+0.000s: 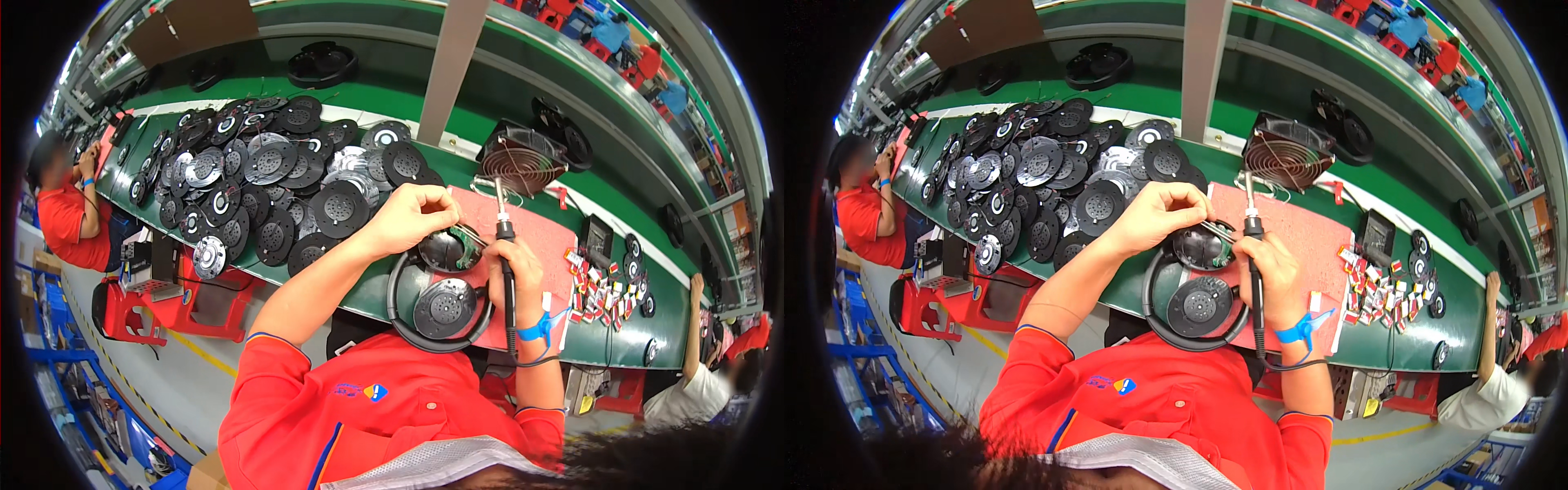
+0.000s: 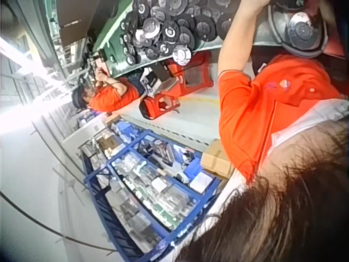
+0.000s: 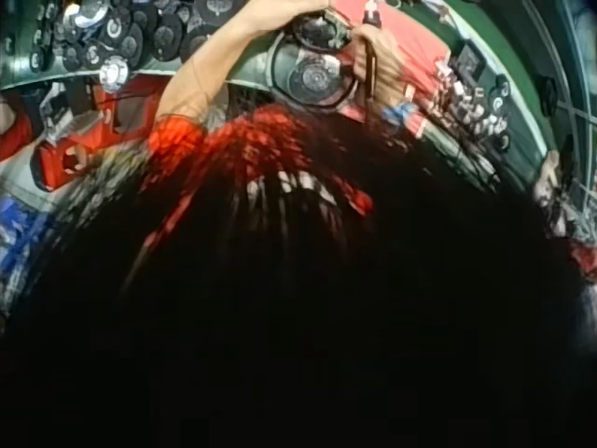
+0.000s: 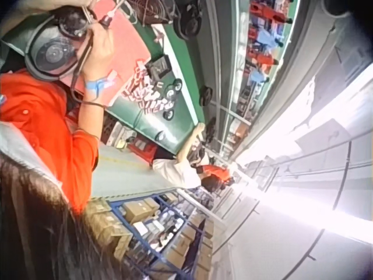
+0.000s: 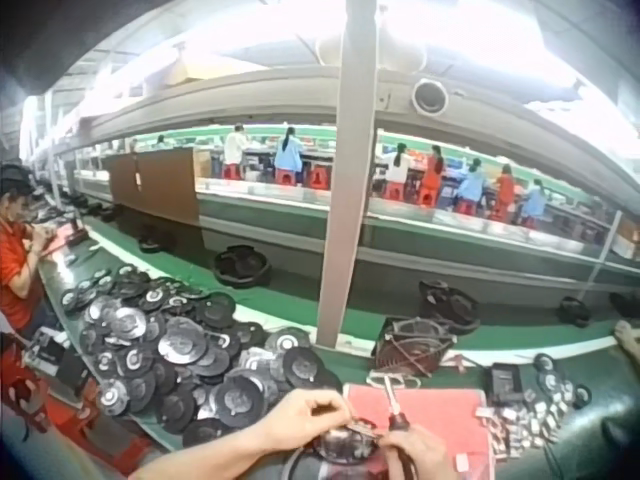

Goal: Manually assembling and soldering electronic components on an industrial assembly line.

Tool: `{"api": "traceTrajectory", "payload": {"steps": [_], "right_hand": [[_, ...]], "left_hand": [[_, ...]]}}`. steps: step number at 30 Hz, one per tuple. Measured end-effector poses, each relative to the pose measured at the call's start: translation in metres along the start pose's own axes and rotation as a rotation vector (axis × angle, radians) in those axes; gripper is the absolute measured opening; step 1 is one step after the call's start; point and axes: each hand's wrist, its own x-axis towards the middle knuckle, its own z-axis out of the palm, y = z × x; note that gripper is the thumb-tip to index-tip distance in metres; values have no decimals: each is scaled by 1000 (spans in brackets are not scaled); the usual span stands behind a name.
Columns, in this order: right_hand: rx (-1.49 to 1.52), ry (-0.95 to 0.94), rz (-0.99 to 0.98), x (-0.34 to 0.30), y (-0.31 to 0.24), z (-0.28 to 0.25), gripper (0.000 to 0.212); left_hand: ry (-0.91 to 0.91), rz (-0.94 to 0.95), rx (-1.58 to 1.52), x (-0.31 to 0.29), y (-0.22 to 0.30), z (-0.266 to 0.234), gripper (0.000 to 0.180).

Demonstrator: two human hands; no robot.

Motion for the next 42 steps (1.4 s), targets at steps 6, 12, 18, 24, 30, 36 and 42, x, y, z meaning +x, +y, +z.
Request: {"api": "traceTrajectory", "payload": {"steps": [6, 12, 18, 24, 30, 36, 42], "right_hand": [[-405, -37, 22, -31, 35, -40, 30], [-346, 50, -30, -23, 24, -42, 20], [-42, 155, -14, -11, -7, -30, 45], [143, 218, -20, -20, -2, -15, 18], [89, 169, -12, -19, -2, -14, 17], [65, 140, -17, -18, -2, -11, 20], [55, 133, -15, -17, -2, -11, 16]], "left_hand": [[24, 440, 952, 9, -7, 13, 8], [-18, 311, 1027, 9, -16, 13, 9], [9, 279, 978, 6, -22, 14, 8], [16, 287, 969, 5, -22, 15, 7], [70, 333, 952, 7, -30, 15, 9], [81, 360, 970, 7, -31, 16, 8], [98, 373, 975, 7, -33, 17, 7]]}}
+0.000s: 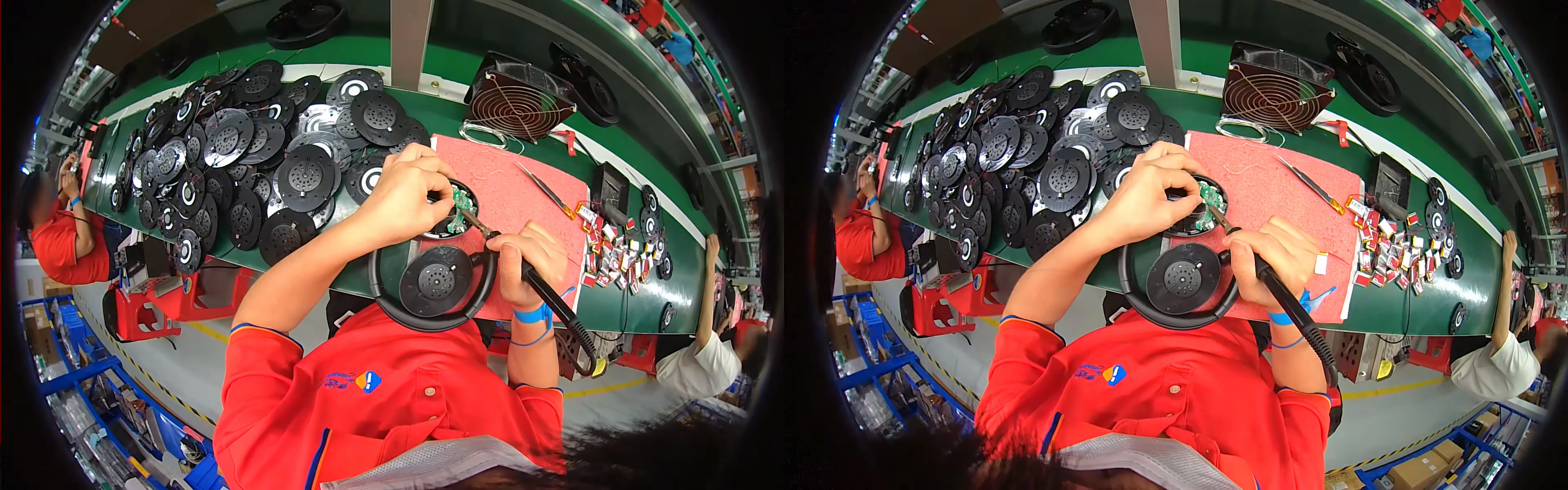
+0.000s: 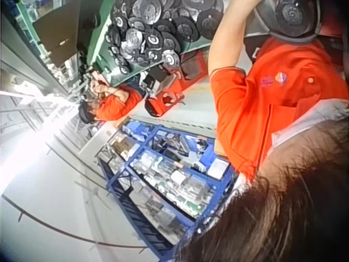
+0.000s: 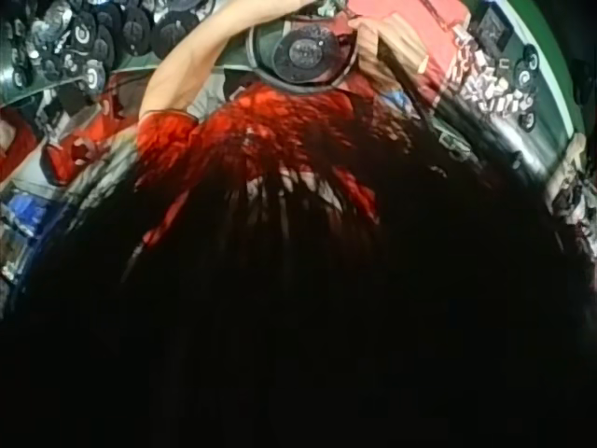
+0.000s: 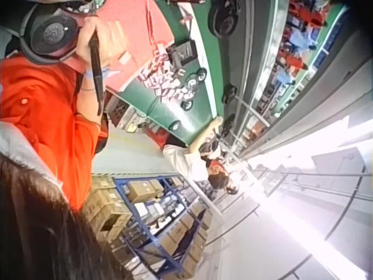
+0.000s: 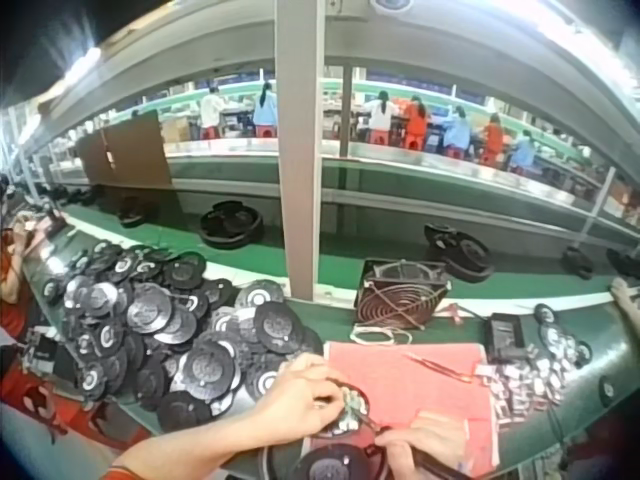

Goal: Manually assembling and soldering electronic components on an industrial assembly line.

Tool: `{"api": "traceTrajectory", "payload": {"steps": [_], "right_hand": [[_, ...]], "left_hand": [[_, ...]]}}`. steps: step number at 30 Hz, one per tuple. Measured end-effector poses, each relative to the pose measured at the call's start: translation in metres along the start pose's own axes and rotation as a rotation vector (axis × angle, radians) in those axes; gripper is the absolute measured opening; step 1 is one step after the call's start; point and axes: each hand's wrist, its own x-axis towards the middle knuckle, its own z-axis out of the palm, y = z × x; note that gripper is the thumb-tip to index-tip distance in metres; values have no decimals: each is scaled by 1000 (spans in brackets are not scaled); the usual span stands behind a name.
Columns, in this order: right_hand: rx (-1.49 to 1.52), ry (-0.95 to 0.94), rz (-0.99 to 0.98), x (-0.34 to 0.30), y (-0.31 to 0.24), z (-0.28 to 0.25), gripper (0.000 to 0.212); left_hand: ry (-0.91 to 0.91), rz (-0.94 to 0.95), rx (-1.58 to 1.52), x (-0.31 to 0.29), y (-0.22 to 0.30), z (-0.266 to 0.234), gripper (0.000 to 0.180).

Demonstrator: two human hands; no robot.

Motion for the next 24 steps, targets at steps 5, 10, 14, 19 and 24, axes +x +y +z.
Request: {"api": "traceTrajectory", "payload": {"steps": [5, 10, 14, 19, 24], "right_hand": [[12, 9, 6, 0, -1, 1, 16], [9, 15, -7, 0, -1, 1, 18], [24, 48, 2, -2, -1, -2, 20], [9, 37, 8, -2, -1, -3, 24], [16, 52, 5, -2, -1, -4, 24]], "left_hand": [[2, 8, 3, 0, 1, 1, 7], [6, 15, 19, -1, 2, 0, 8], [0, 7, 17, 0, 2, 0, 8], [-10, 1, 25, 0, 4, -2, 8], [-64, -12, -37, 2, 1, -6, 8]]}}
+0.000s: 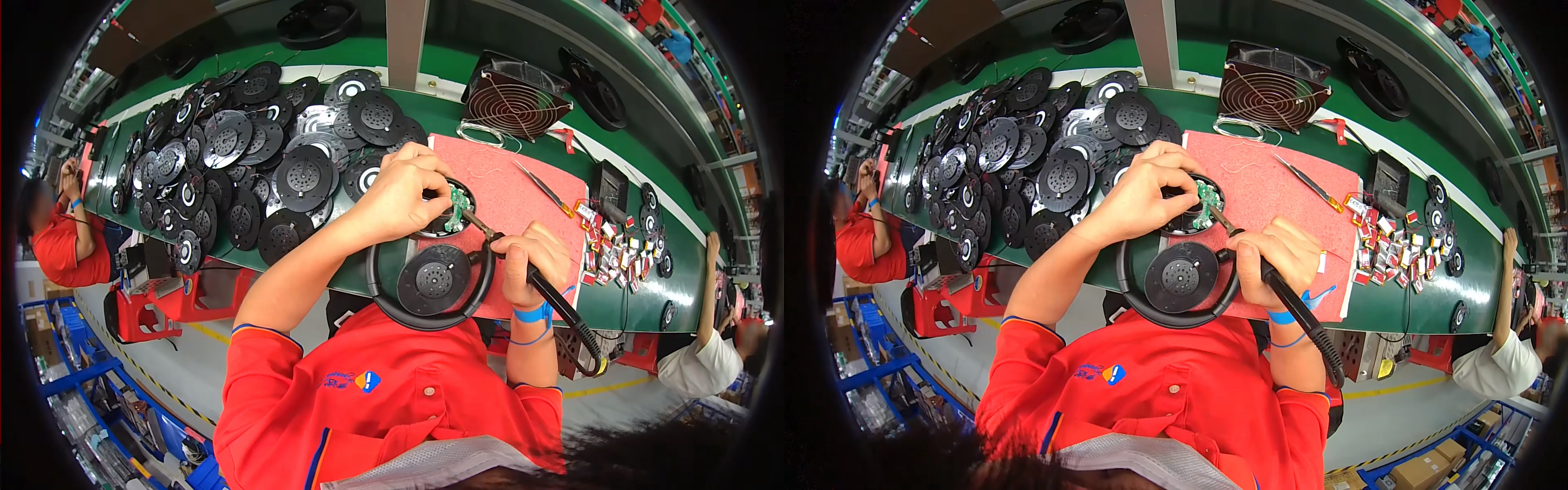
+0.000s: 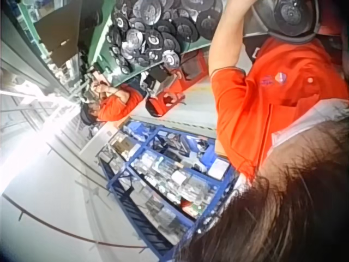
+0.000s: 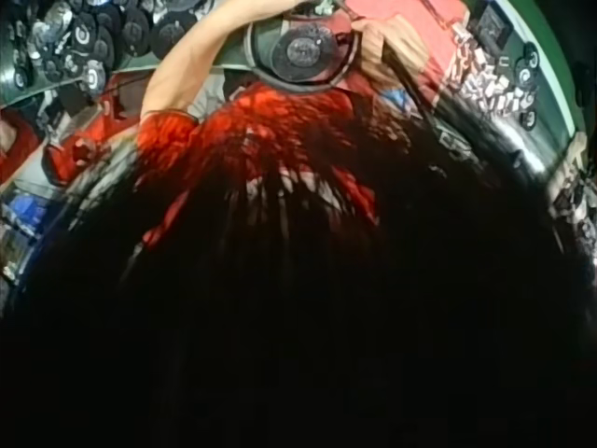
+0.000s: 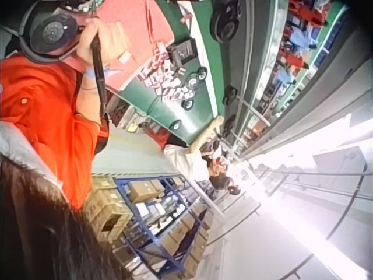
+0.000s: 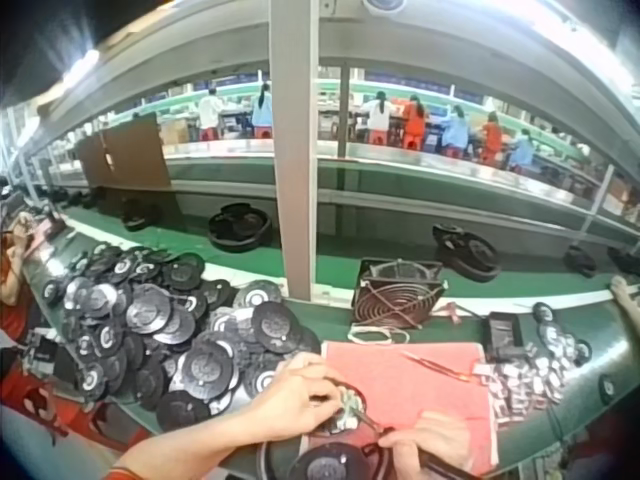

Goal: Manually assembling and soldering electronic components on an industrial assembly line.

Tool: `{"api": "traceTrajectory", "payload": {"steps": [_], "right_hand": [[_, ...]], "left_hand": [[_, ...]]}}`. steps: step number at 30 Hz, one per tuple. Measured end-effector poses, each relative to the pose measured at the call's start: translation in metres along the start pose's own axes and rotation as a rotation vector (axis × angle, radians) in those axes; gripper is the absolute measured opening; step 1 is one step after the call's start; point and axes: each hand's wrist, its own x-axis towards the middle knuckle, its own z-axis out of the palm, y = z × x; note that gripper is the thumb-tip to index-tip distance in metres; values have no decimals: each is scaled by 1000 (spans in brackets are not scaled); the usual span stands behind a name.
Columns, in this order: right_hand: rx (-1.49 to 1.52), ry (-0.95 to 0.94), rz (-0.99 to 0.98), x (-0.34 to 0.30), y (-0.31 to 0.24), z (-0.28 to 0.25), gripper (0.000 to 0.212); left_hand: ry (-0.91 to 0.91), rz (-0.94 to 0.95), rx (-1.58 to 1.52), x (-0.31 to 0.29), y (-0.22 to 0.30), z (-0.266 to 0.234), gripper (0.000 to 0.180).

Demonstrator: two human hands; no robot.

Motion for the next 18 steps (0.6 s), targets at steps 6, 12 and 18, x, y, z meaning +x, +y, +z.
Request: {"api": "traceTrajectory", "payload": {"steps": [6, 12, 18], "right_hand": [[-6, -14, 9, 0, 0, 0, 20], [5, 3, 3, 1, 1, 4, 15], [-3, -26, 1, 1, 0, 4, 16]], "left_hand": [[-54, -7, -24, 1, -1, -3, 7], [-53, 24, 14, 1, 0, -3, 7], [-42, 36, 39, 1, 0, -3, 6]]}}
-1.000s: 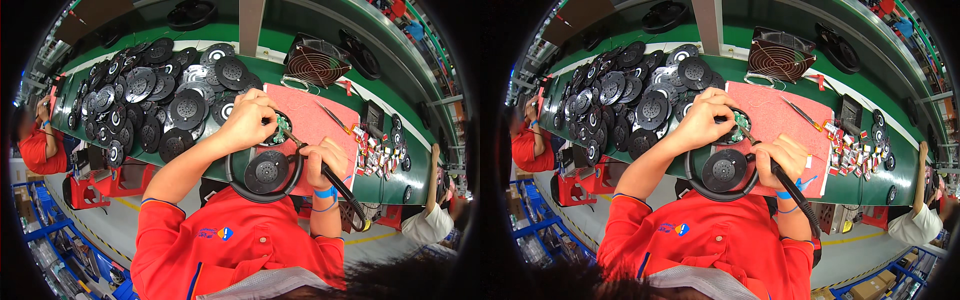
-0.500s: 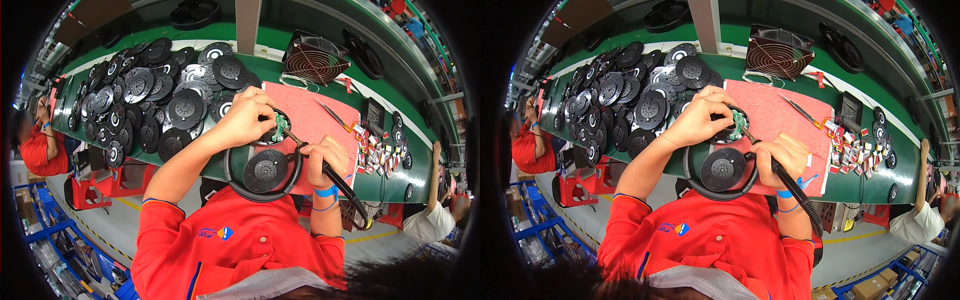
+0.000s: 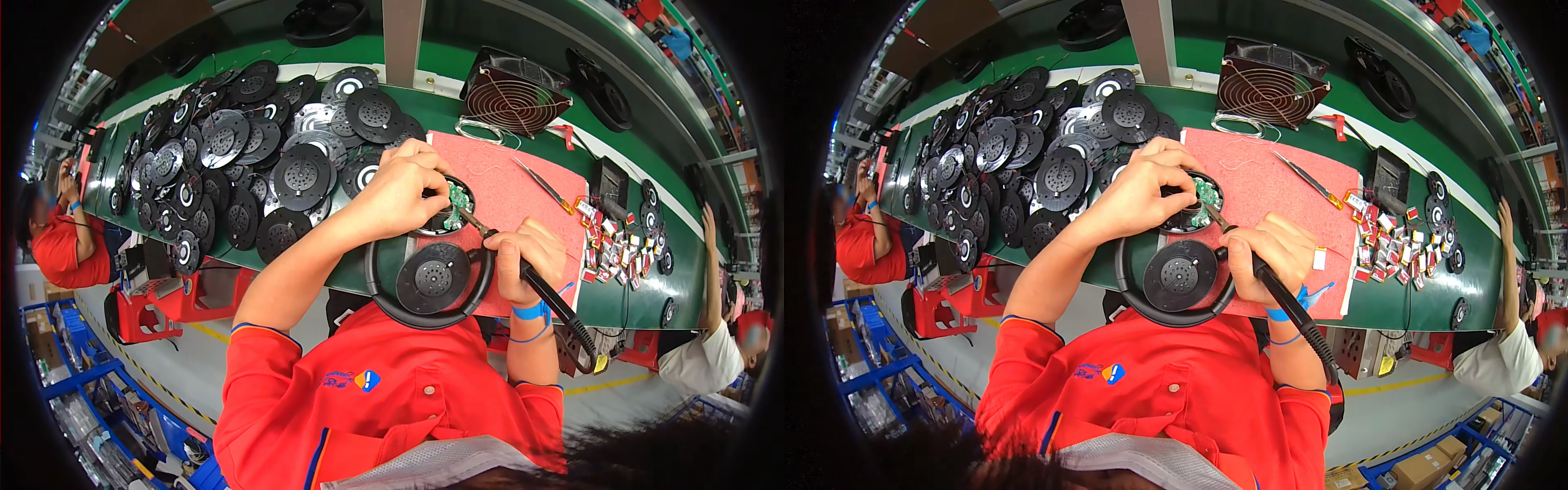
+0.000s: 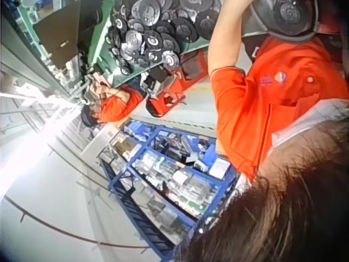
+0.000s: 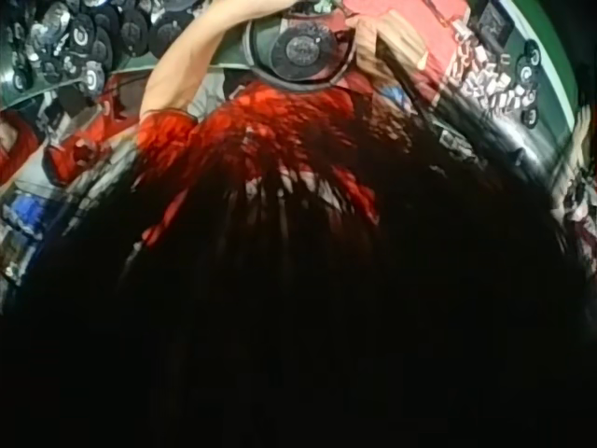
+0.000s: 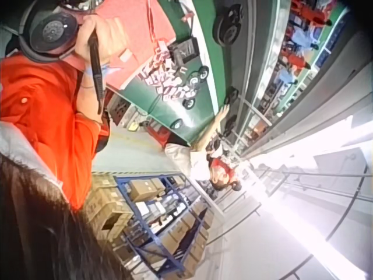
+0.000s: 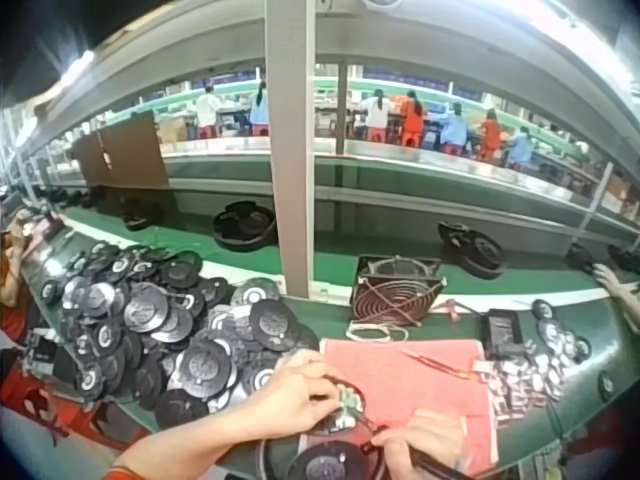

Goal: Manually assembling and soldering electronic components on an industrial assembly line.

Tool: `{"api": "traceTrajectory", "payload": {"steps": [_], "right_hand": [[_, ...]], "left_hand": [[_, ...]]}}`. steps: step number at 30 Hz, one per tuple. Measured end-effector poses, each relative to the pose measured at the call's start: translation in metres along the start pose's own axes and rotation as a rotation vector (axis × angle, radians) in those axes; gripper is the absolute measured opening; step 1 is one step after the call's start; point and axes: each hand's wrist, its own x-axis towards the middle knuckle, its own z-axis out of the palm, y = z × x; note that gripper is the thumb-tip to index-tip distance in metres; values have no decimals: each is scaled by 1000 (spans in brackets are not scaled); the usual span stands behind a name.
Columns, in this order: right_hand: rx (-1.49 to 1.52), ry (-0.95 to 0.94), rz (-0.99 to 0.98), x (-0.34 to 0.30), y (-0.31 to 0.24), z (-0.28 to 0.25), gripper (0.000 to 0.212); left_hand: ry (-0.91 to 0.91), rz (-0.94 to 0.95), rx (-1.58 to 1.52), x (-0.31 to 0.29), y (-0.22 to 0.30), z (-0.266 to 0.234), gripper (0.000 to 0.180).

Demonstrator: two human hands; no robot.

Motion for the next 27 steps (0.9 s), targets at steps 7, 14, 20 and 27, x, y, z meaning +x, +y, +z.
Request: {"api": "traceTrajectory", "payload": {"steps": [7, 14, 20, 27], "right_hand": [[-1, 17, 1, 0, 1, 2, 11], [6, 35, -5, -1, -2, -2, 21], [-1, 45, 8, -3, -1, -4, 23], [25, 98, -7, -4, 3, -4, 20]], "left_hand": [[17, 15, 13, -1, -1, 2, 6], [18, 16, 21, -1, 0, 2, 6], [6, 8, 15, 0, 0, 2, 6], [-10, -19, -10, 0, 1, 5, 5]]}}
